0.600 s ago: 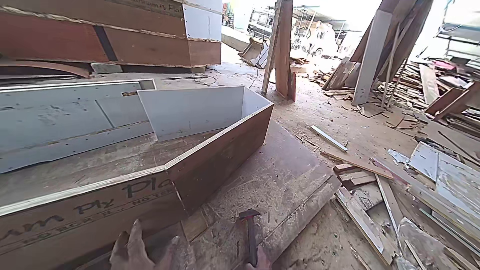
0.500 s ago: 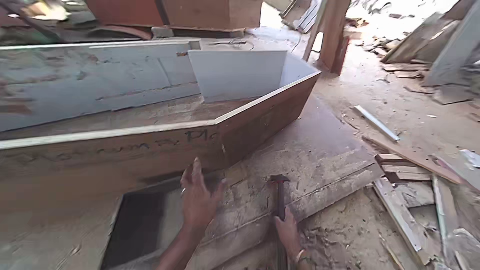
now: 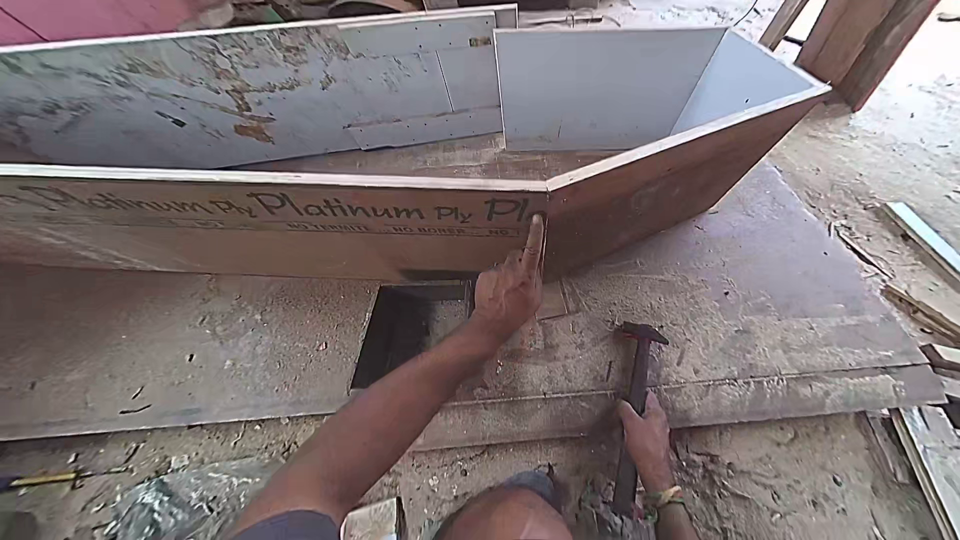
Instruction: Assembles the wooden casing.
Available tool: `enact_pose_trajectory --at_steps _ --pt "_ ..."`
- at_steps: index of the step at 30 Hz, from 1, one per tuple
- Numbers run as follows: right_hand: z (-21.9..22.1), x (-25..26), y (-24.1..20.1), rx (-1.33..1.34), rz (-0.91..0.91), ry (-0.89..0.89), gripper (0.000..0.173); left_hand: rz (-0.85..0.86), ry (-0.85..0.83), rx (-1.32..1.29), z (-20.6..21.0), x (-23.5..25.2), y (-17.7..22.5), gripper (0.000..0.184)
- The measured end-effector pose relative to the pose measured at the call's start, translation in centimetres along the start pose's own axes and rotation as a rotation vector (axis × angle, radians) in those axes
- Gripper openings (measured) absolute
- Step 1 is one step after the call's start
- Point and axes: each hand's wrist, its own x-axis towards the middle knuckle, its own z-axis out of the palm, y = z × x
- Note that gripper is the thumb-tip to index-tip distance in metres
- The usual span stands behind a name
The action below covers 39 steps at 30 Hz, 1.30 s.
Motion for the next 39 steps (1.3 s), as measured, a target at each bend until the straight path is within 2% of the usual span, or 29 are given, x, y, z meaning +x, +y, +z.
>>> enact_pose_trajectory --at_steps 2,6,10,12,16,21,30,39 --pt "0.1 -0.7 0.5 -0.007 0.044 -0.002 0.032 0.014 -0.046 0.074 0.1 0.2 -0.5 0.074" --pt "0.2 0.1 -0.2 -0.001 0.014 0.035 0.028 0.024 -0.1 0.15 -0.7 1.9 -0.5 0.069" --pt "0.4 -0.2 0.3 -0.033 0.017 0.042 0.025 -0.04 -0.316 0.21 -0.8 2.2 0.1 0.069" --pt "0.5 0.1 0.2 -0.025 0.014 0.052 0.024 -0.013 -0.311 0.24 -0.5 2.3 0.0 0.068" --pt "0.6 0.1 -0.1 -0.008 0.01 0.066 0.022 -0.003 -0.403 0.268 -0.6 2.3 -0.2 0.069" --pt "0.6 -0.2 -0.3 0.008 0.02 0.055 0.021 0.017 -0.392 0.265 0.9 1.9 -0.9 0.067" --pt "0.7 -0.1 -0.2 0.028 0.008 0.052 0.017 0.035 -0.494 0.257 3.7 2.0 -1.8 0.077" --pt "0.7 -0.2 -0.5 0.028 0.017 0.07 0.016 0.097 -0.518 0.171 4.6 1.8 -3.0 0.074"
